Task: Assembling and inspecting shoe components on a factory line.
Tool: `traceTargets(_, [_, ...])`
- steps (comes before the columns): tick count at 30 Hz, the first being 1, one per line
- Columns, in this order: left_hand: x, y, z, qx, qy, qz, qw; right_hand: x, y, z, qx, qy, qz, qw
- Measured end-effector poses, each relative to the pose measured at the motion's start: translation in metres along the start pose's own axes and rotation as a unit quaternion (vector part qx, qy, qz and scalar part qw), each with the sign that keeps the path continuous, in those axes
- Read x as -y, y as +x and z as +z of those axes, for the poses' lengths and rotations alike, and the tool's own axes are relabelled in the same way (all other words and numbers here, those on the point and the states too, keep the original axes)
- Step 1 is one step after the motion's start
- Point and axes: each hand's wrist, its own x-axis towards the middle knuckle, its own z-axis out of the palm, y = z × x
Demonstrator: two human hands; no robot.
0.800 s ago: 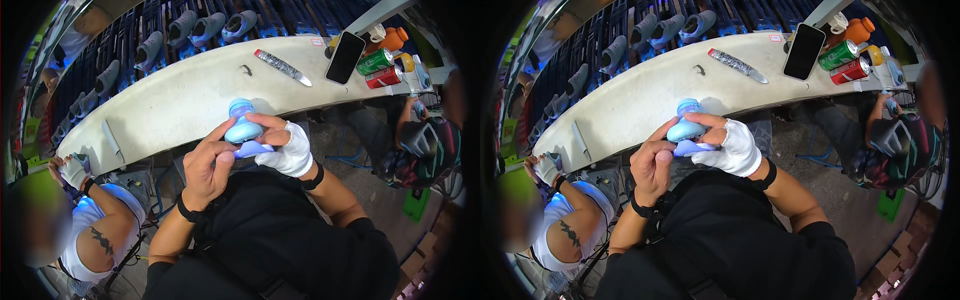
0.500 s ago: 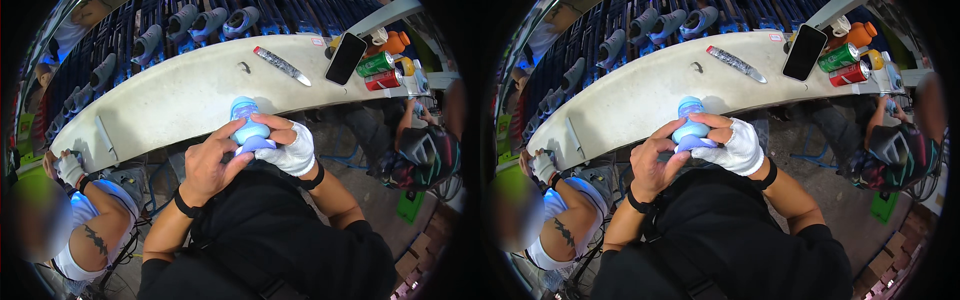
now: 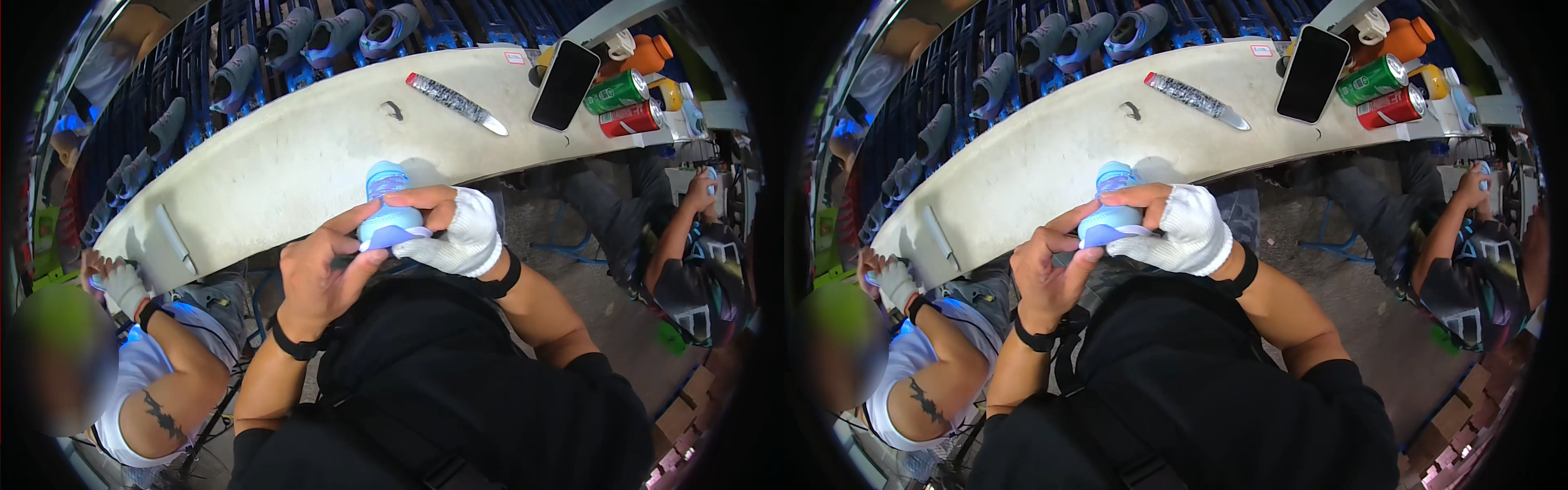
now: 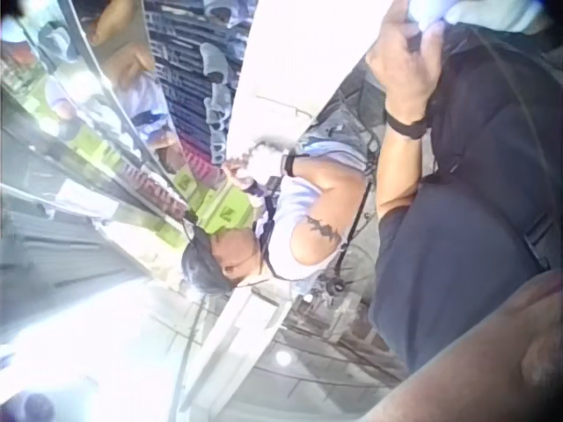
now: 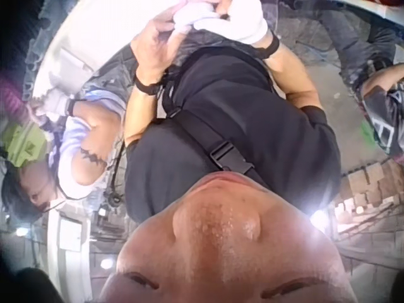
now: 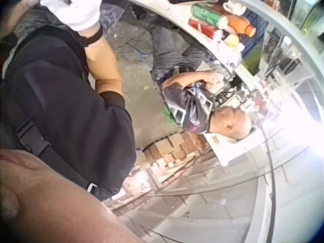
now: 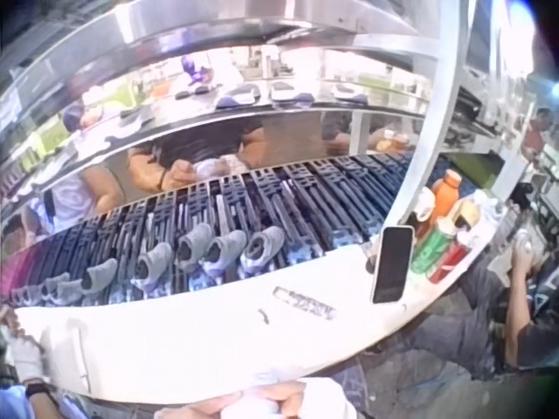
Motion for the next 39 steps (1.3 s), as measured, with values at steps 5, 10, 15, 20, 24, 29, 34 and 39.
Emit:
traceTargets(5, [-0.02,0.03,-0.034,0.1,0.058,-0.051,0.992,0.001,0.004,0.016,-0.018,-0.004,0.012,1.0])
traceTargets(10, [-0.01,0.039,-0.024,0.161,0.199,-0.016,0.967,0.012,-0.011,0.024,0.026,-0.035,0.058,0.997])
traceTargets(15, [-0.007,0.025,-0.02,0.135,0.204,-0.028,0.969,0.011,-0.015,0.014,0.062,-0.071,0.134,0.986])
traceTargets(20, [-0.004,0.01,-0.017,0.116,0.211,-0.034,0.97,0.002,-0.03,0.003,0.071,-0.139,0.156,0.975])
traceTargets(24, [-0.008,0.004,-0.013,0.08,0.214,-0.025,0.973,-0.003,-0.028,0.002,0.086,-0.153,0.158,0.972])
traceTargets(29, [-0.038,0.021,-0.007,0.126,0.227,-0.03,0.965,-0.014,-0.039,-0.008,0.081,-0.137,0.21,0.965])
traceTargets(34, [-0.028,0.026,0.028,0.03,0.13,0.05,0.99,0.029,-0.006,-0.052,0.057,-0.093,0.082,0.991])
traceTargets(39, [-0.001,0.011,0.064,-0.059,0.101,0.111,0.987,0.025,0.001,-0.053,0.065,-0.037,0.121,0.99])
